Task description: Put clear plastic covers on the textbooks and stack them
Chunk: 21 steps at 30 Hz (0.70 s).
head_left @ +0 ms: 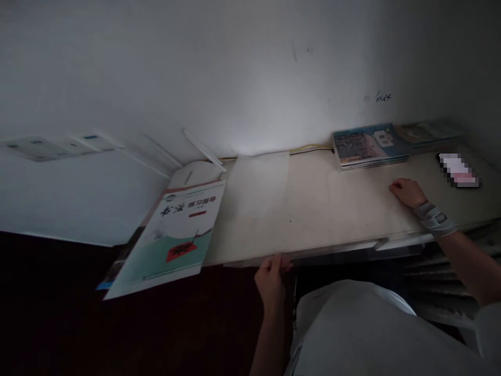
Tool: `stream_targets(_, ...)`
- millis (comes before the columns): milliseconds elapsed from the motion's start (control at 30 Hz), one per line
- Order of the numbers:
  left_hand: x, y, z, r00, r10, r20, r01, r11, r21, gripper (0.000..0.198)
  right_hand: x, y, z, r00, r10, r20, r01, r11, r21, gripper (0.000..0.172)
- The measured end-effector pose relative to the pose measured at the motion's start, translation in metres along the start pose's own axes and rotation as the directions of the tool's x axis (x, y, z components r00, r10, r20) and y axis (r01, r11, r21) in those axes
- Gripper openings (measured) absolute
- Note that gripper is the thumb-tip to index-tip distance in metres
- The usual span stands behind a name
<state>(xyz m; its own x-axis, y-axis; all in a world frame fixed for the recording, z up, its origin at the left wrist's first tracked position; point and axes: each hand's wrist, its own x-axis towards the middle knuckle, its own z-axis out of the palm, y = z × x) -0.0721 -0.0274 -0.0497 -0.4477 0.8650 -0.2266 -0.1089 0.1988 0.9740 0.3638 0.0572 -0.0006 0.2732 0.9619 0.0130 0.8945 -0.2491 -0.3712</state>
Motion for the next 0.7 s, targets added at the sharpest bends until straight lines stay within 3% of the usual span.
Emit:
stream_targets(267,-0.011,0.001,0.010,0.998,-0.043,-0.043,0.039,0.995,-0.091,0.028,0.004,0.006,0.000,1.000,-0.014,-0.016,0.014,1.000,-0.023,0.022)
stream_targets(333,-0.011,0.001,0.006,0.998,0.037,-0.058,-0.037,0.999,-0.008,0.028,0.002,0.006,0.000,1.000,-0.016,-0.015,0.016,1.000,-0.016,0.021)
stream_targets(400,-0.009,0.007,-0.004,0.979,0.197,-0.049,-0.185,0.964,0.191,0.027,-0.003,0.008,-0.002,1.000,-0.017,0.010,0.017,1.000,0.006,0.022)
stream_targets(500,-0.003,0.031,-0.027,0.875,0.482,0.052,-0.440,0.745,0.502,0.028,-0.020,0.009,-0.009,0.993,-0.028,0.114,0.030,0.999,-0.015,0.019)
stream_targets(567,0.004,0.058,-0.039,0.790,0.584,0.185,-0.564,0.576,0.591,0.030,-0.036,-0.001,-0.020,0.996,-0.030,0.083,0.040,0.993,-0.114,0.014)
stream_targets(633,0.012,0.092,-0.042,0.706,0.622,0.338,-0.674,0.446,0.589,0.033,-0.053,-0.028,-0.038,0.984,-0.126,-0.130,0.099,0.976,-0.195,0.034)
stream_targets(700,0.019,0.129,-0.032,0.582,0.634,0.510,-0.797,0.318,0.514,0.035,-0.068,-0.071,-0.063,0.856,-0.380,-0.351,0.334,0.924,-0.186,0.057)
